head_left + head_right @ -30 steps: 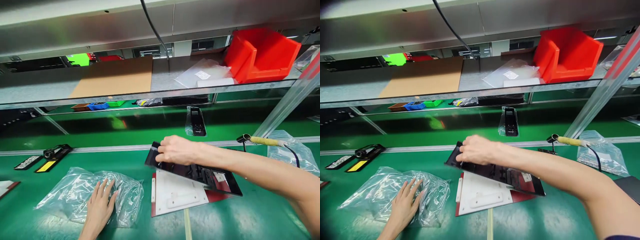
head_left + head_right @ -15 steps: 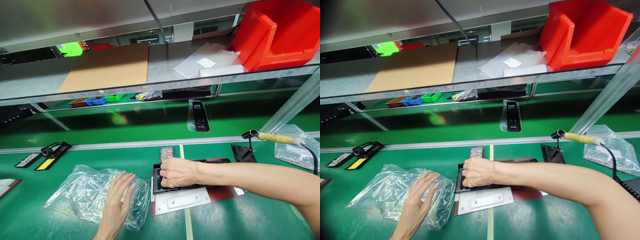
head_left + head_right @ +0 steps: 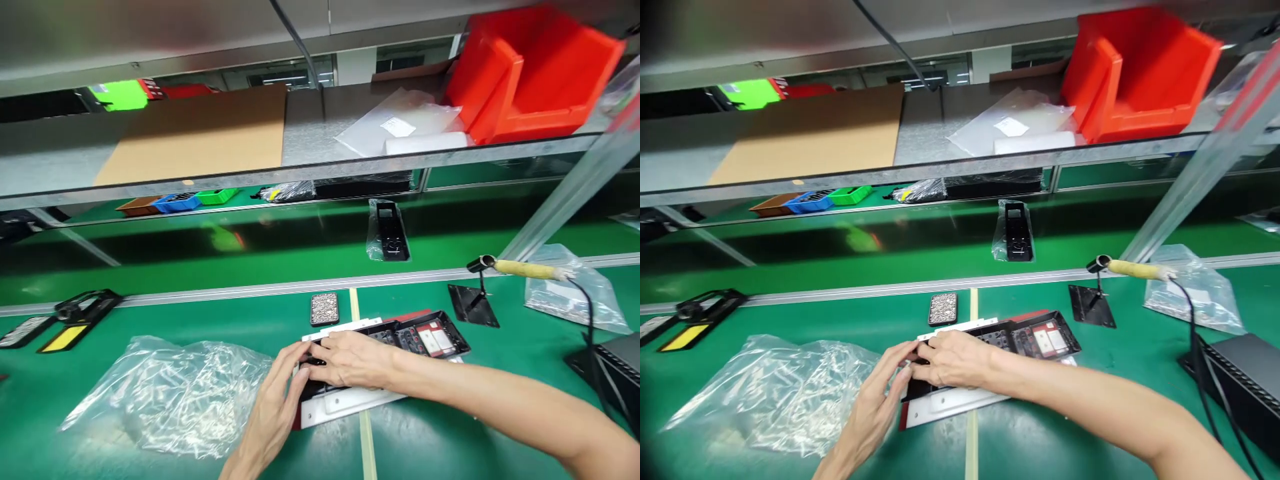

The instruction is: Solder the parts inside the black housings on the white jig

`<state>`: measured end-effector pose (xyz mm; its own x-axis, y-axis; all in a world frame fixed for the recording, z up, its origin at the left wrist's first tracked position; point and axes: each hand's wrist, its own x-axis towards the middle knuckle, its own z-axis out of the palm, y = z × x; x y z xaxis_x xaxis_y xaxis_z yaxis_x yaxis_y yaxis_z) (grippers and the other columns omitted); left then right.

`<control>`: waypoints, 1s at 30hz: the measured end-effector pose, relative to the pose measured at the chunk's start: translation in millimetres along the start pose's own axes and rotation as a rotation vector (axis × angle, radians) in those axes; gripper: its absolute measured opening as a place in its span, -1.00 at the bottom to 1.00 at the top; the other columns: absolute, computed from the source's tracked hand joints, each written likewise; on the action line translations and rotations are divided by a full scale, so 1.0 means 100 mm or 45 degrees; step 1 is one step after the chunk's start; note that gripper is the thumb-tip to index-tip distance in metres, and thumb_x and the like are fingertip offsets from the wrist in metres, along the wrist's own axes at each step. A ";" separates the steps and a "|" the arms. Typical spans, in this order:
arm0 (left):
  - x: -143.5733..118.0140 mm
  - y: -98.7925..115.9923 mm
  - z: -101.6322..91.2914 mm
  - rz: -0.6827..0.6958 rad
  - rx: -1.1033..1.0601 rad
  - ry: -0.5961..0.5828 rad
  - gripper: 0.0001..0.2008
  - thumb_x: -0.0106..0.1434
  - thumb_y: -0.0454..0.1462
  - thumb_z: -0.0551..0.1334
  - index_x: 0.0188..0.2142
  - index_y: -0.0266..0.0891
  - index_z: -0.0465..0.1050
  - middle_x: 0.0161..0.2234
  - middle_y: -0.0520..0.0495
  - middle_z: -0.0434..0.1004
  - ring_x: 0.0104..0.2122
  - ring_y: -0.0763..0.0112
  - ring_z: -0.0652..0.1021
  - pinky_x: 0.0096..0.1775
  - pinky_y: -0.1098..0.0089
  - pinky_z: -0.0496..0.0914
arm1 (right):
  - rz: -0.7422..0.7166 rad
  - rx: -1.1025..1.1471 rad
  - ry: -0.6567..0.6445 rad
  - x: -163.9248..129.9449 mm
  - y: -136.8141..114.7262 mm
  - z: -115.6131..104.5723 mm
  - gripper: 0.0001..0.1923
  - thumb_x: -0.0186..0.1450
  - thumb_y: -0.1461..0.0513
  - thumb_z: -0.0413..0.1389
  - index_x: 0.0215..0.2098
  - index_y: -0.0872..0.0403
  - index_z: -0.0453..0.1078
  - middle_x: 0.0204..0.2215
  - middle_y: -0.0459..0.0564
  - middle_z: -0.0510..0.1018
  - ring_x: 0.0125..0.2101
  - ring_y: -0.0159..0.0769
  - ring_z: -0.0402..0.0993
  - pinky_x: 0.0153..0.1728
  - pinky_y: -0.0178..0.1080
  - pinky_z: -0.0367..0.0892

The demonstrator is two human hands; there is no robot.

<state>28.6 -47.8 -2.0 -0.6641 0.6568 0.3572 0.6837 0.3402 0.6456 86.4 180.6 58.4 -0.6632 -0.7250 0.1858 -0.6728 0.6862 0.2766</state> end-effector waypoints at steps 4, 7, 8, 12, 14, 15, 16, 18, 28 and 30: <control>0.03 -0.05 0.05 0.113 0.085 -0.054 -0.62 0.60 -0.10 0.09 0.33 -0.01 0.35 0.22 -0.14 0.48 0.19 0.12 0.53 0.18 0.12 0.53 | 0.281 0.116 0.089 -0.50 -0.12 -0.06 -0.79 0.53 0.36 -0.02 0.04 0.17 0.42 -0.02 0.15 0.58 -0.17 -0.20 0.48 -0.18 -0.13 0.41; 0.06 -0.01 0.11 0.216 0.171 -0.074 -0.64 0.58 -0.09 0.14 0.29 0.01 0.41 0.19 -0.14 0.51 0.16 0.07 0.54 0.15 0.09 0.55 | 0.749 0.120 0.360 -1.04 -0.16 0.06 -0.78 0.52 0.37 0.02 0.07 0.16 0.44 0.02 0.13 0.60 -0.04 -0.13 0.48 -0.08 -0.08 0.41; 0.07 0.00 0.12 0.212 0.186 -0.087 -0.64 0.58 -0.09 0.14 0.29 0.02 0.41 0.18 -0.14 0.50 0.16 0.07 0.54 0.14 0.08 0.56 | 0.878 0.108 0.383 -1.22 -0.17 0.11 -0.77 0.53 0.37 0.03 0.09 0.15 0.44 0.03 0.13 0.60 -0.01 -0.12 0.48 -0.04 -0.06 0.41; 0.10 0.05 0.14 0.149 0.224 -0.145 -0.65 0.58 -0.10 0.15 0.28 0.03 0.43 0.18 -0.15 0.48 0.16 0.05 0.53 0.08 0.09 0.58 | 1.125 0.086 0.343 -1.74 -0.21 0.31 -0.77 0.56 0.30 0.03 0.09 0.10 0.48 0.06 0.07 0.61 0.01 -0.14 0.50 0.05 -0.05 0.39; 0.11 0.10 0.11 0.157 0.244 -0.167 -0.69 0.58 -0.10 0.15 0.23 0.02 0.48 0.18 -0.15 0.47 0.15 0.05 0.52 0.09 0.07 0.56 | 1.107 0.059 0.332 -1.85 -0.25 0.38 -0.76 0.57 0.26 0.02 0.08 0.08 0.50 0.08 0.06 0.60 0.02 -0.13 0.50 0.09 -0.05 0.36; 0.13 0.14 0.08 0.167 0.247 -0.190 -0.70 0.58 -0.09 0.16 0.20 0.00 0.50 0.17 -0.16 0.48 0.13 0.05 0.52 0.10 0.05 0.55 | 1.087 0.035 0.336 -1.89 -0.28 0.43 -0.75 0.58 0.24 0.00 0.07 0.07 0.51 0.08 0.05 0.60 0.03 -0.12 0.50 0.12 -0.05 0.34; 0.15 0.18 0.03 0.172 0.245 -0.223 -0.70 0.57 -0.08 0.17 0.18 -0.01 0.51 0.15 -0.16 0.49 0.11 0.06 0.53 0.11 0.04 0.53 | 1.062 0.006 0.335 -1.92 -0.30 0.47 -0.73 0.59 0.23 -0.01 0.06 0.06 0.52 0.08 0.05 0.60 0.03 -0.12 0.50 0.14 -0.03 0.31; 0.25 0.25 -0.06 0.152 0.225 -0.283 -0.70 0.55 -0.06 0.20 0.16 -0.03 0.52 0.10 -0.15 0.52 0.06 0.08 0.53 0.11 0.04 0.51 | 1.008 -0.033 0.341 -1.95 -0.32 0.56 -0.69 0.60 0.21 -0.05 0.03 0.05 0.54 0.04 0.05 0.61 0.00 -0.10 0.51 0.13 -0.02 0.28; 1.27 -0.28 0.14 -0.074 0.265 -0.262 -0.87 0.47 -0.35 0.26 -0.10 -0.22 0.61 -0.12 -0.11 0.63 -0.05 0.13 0.56 0.12 0.08 0.44 | 0.915 -0.011 0.484 -1.97 -0.25 0.48 -0.68 0.57 0.22 -0.03 -0.01 0.06 0.58 0.03 0.05 0.64 -0.02 -0.14 0.54 0.12 -0.06 0.29; 1.39 -0.37 0.26 -0.060 0.285 -0.272 -0.87 0.45 -0.38 0.26 -0.11 -0.24 0.61 -0.12 -0.13 0.64 -0.06 0.12 0.56 0.07 0.11 0.46 | 0.892 -0.018 0.515 -1.97 -0.25 0.47 -0.68 0.56 0.22 -0.03 -0.03 0.07 0.58 0.00 0.04 0.65 -0.04 -0.15 0.55 0.09 -0.06 0.31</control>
<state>-81.2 48.7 6.4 -0.6342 0.7553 0.1654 0.7192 0.4978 0.4847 218.7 309.5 -29.2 -0.7575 -0.0941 0.6460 -0.1393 0.9901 -0.0190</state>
